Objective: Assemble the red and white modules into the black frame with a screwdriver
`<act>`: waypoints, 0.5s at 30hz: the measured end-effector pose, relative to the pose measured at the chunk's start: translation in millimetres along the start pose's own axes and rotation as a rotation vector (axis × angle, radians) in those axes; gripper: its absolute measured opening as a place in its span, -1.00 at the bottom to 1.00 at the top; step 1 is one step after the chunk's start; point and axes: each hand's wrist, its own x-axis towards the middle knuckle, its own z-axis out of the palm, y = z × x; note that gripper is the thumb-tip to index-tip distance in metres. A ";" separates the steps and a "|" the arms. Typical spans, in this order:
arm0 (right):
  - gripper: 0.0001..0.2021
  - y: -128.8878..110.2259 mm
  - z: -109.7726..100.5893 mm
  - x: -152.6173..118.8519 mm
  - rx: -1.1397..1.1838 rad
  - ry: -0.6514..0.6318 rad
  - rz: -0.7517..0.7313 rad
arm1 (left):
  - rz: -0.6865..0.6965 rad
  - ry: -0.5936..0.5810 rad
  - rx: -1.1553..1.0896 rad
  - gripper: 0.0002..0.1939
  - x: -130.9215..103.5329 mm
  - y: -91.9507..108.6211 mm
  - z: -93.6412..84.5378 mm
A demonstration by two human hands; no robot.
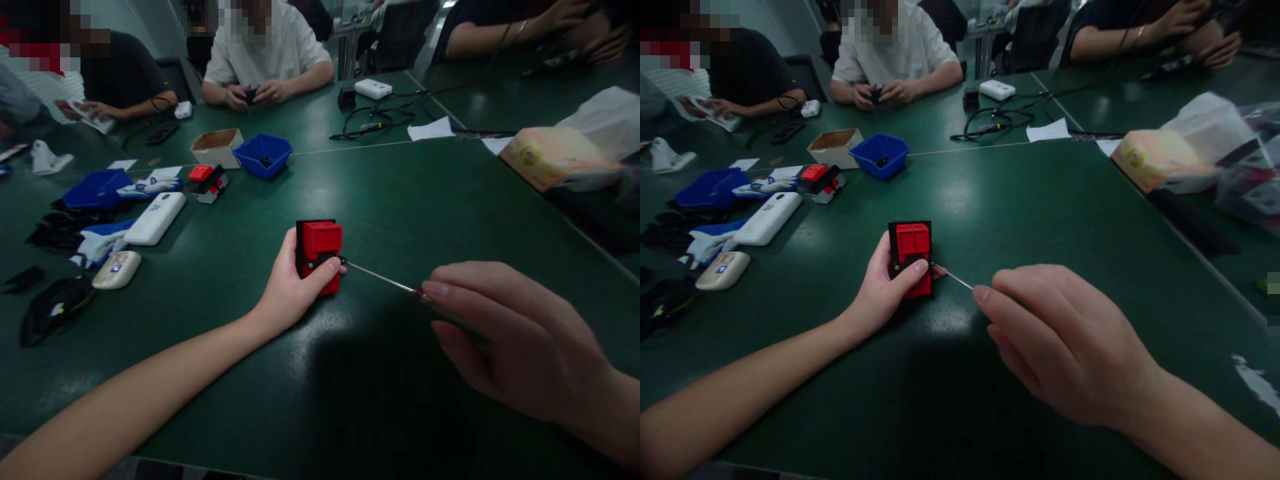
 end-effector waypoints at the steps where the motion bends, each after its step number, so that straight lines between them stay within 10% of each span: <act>1: -0.71 -0.7 0.7 0.6 -0.009 0.010 -0.017 | -0.006 0.000 0.001 -0.55 0.2 0.0 -0.3; 15: -0.70 -1.6 -2.0 0.7 -0.017 0.024 -0.109 | 0.006 -0.008 0.000 -0.55 0.3 -0.2 -0.4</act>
